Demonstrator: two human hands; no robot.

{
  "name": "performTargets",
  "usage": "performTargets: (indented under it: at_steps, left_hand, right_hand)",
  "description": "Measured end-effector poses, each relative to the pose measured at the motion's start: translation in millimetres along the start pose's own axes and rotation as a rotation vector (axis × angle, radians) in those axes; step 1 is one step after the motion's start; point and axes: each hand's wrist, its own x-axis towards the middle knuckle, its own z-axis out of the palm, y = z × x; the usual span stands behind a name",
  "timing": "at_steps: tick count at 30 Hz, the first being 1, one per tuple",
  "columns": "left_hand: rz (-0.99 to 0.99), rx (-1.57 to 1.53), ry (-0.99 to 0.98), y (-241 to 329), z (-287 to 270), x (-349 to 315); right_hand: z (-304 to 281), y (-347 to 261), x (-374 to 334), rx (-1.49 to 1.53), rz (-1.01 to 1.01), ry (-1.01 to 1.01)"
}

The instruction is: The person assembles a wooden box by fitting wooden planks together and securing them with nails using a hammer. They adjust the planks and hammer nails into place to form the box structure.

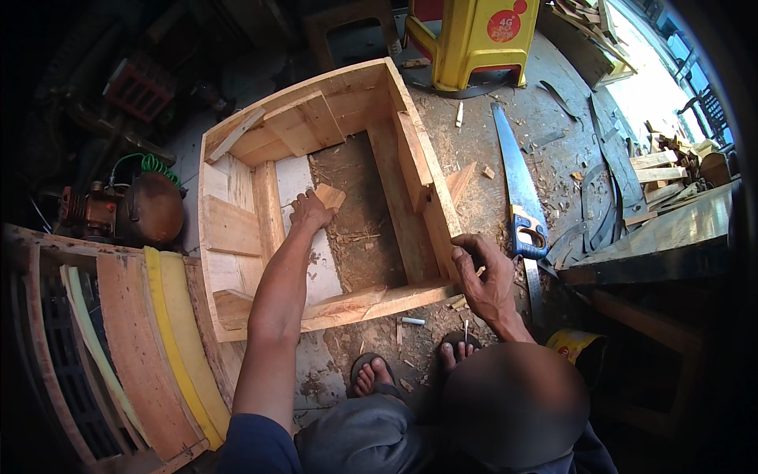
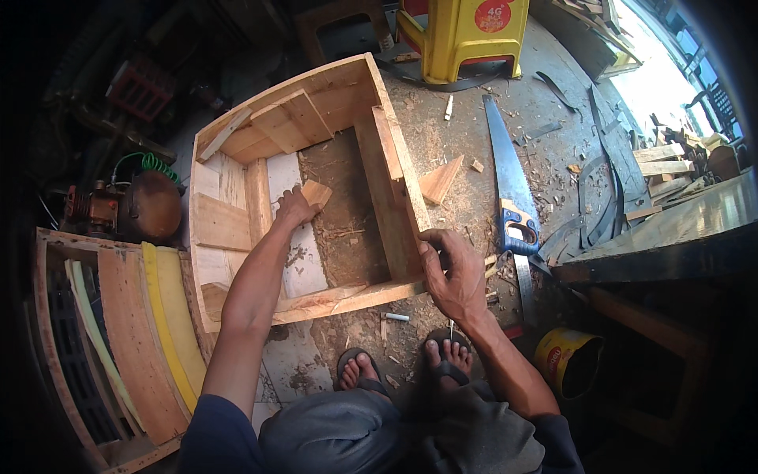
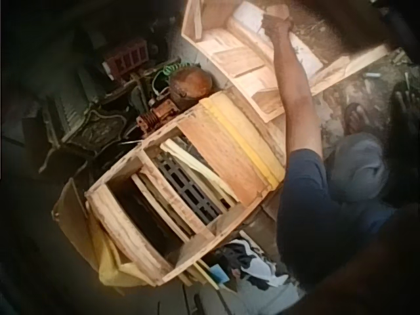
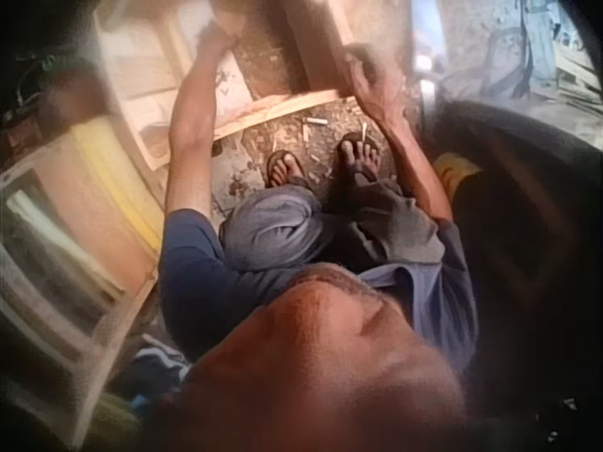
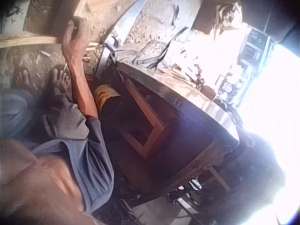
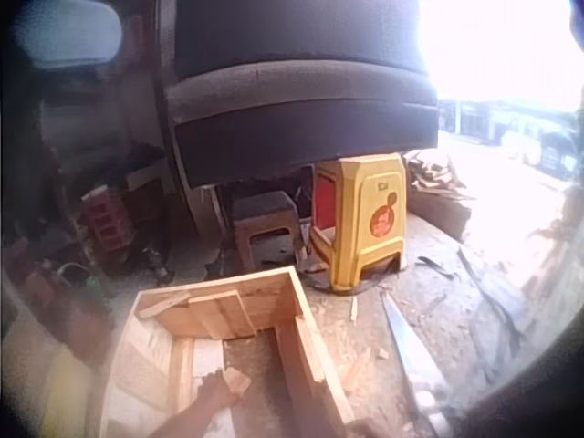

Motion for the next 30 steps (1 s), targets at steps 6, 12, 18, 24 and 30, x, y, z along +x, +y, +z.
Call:
performTargets:
  at_steps: [6,12,18,24,30]
  left_hand:
    - [0.257,0.059,0.028,-43,17,15]
    - [0.682,0.045,-0.206,-5,-89,-39]
    - [0.923,0.209,-0.756,47,-170,-101]
    - [1.125,0.255,-0.565,91,-197,-149]
    - [0.543,-0.987,0.176,59,-112,-187]
  right_hand:
    - [6,2,9,0.028,-0.028,0.000]
    - [5,6,13,0.023,0.090,-0.053]
    - [4,-30,23,-0.237,-0.304,-0.175]
    - [12,-31,12,-0.296,-0.376,-0.183]
    - [21,-32,-9,-0.353,-0.353,0.054]
